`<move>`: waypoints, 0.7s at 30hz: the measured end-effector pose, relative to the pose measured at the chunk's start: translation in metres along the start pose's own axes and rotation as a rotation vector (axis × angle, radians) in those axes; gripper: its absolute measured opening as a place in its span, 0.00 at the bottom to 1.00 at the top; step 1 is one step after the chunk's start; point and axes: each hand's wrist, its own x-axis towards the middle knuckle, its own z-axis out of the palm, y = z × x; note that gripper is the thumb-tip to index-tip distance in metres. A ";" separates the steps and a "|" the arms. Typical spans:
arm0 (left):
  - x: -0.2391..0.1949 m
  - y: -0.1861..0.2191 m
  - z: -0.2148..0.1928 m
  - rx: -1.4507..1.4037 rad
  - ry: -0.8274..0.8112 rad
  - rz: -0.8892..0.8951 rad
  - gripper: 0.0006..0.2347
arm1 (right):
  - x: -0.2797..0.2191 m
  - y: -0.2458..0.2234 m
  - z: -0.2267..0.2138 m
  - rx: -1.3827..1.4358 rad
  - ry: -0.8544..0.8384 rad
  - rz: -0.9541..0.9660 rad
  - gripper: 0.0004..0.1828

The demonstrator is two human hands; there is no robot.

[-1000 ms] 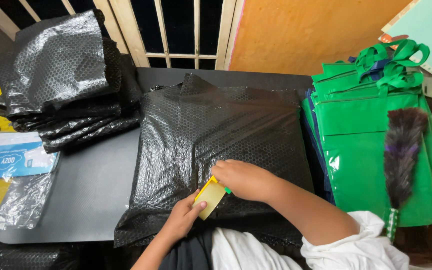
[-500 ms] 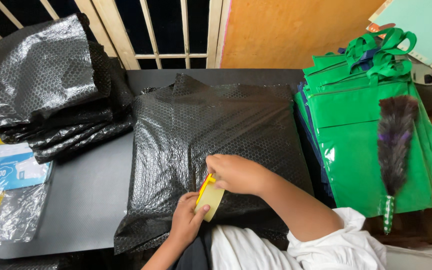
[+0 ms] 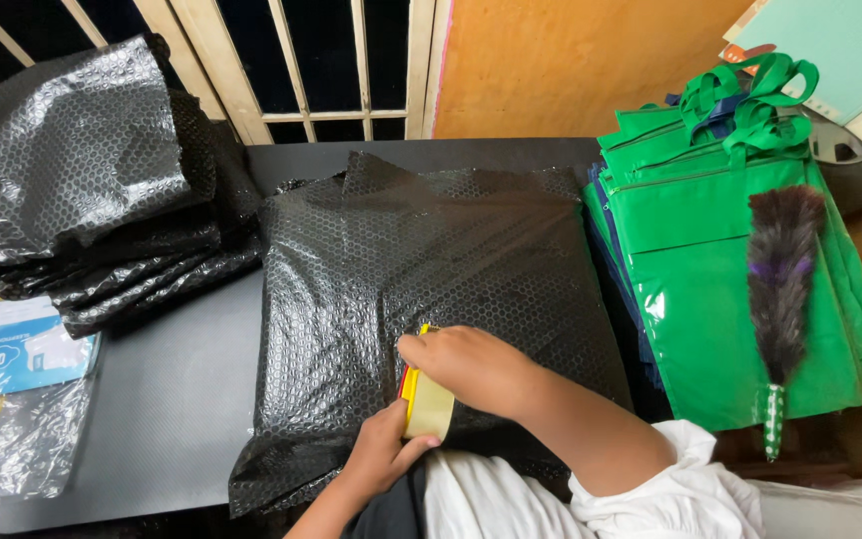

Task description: The person seals a black bubble mailer using a tape dispenser, then folds and tapes a green reusable bag into the mailer. The person repeatedly folds the mailer edges and secures them with tape.

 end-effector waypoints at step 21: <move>-0.006 -0.032 -0.005 -0.336 -0.003 -0.162 0.19 | 0.032 0.122 -0.046 0.881 -0.096 0.067 0.24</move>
